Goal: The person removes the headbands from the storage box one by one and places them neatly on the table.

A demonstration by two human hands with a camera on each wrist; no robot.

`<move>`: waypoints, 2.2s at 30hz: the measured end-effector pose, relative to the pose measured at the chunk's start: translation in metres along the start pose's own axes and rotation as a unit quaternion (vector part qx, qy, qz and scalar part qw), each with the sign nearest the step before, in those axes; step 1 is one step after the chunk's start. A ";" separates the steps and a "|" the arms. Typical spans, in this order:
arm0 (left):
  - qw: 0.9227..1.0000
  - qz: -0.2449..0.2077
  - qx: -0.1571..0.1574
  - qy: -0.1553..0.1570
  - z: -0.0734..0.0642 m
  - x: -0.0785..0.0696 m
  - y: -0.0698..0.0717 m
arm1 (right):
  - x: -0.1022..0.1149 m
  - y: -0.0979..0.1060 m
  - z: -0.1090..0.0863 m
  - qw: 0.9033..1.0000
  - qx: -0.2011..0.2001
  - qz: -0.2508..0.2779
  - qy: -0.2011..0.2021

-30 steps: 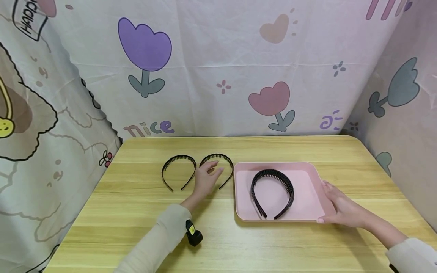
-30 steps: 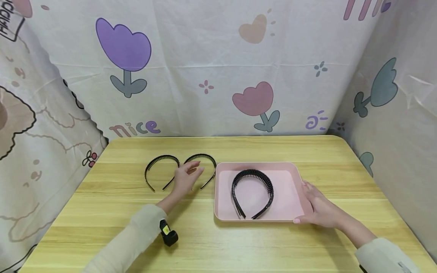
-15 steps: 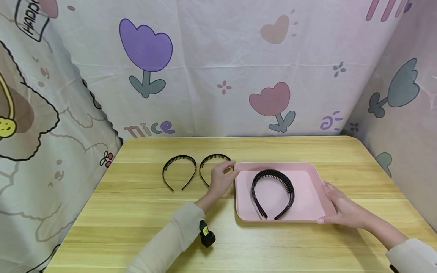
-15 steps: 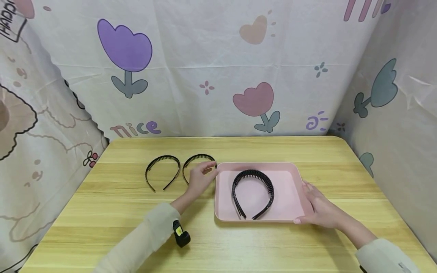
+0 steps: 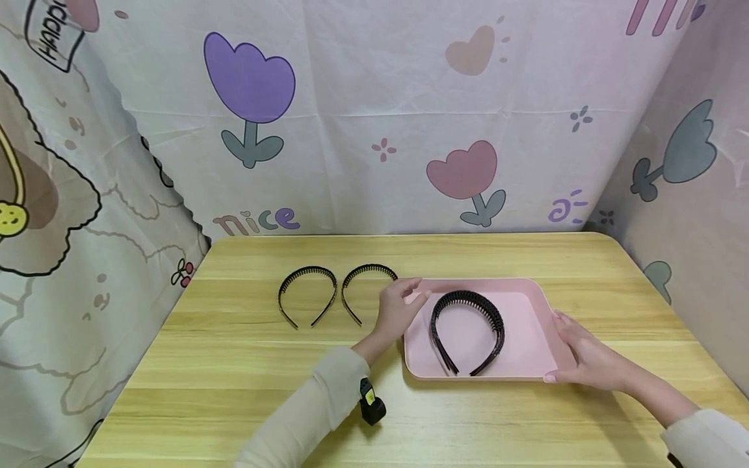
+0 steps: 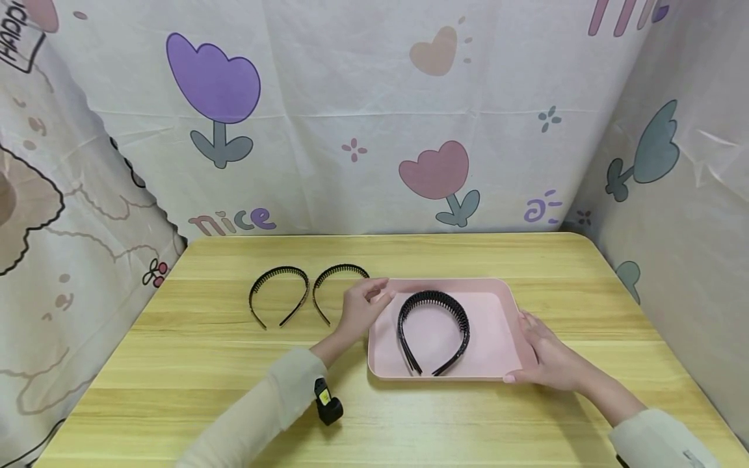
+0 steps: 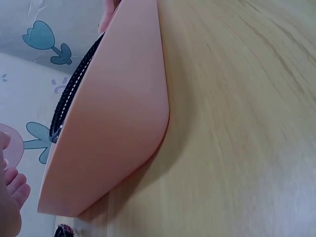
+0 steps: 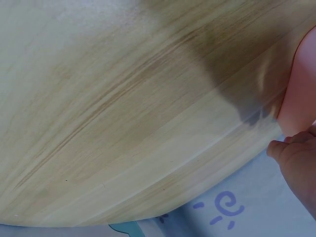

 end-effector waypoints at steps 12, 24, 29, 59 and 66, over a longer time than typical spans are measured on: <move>1.000 0.016 0.009 0.020 -0.004 -0.002 -0.024 | -0.001 0.000 0.000 1.000 0.001 0.001 -0.002; 0.994 0.106 0.027 -0.001 -0.009 -0.006 -0.038 | 0.001 -0.001 0.001 1.000 0.009 0.003 -0.008; 0.989 0.144 0.024 -0.002 -0.012 -0.005 -0.039 | 0.001 0.001 0.002 1.000 0.012 0.005 -0.011; 0.981 0.193 -0.010 0.007 -0.014 -0.010 -0.042 | 0.000 0.001 0.002 1.000 0.010 0.016 -0.012; 0.976 0.218 -0.004 0.007 -0.012 -0.011 -0.042 | 0.002 0.001 0.002 1.000 0.015 0.010 -0.025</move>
Point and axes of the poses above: each hand's wrist, its own z-axis towards the middle knuckle, its own y-axis out of the back of the hand, x = y × z, the point moved 1 cm from there along z, towards the middle knuckle, and after that the axes turned 7 degrees about -x, right-handed, at the moved point
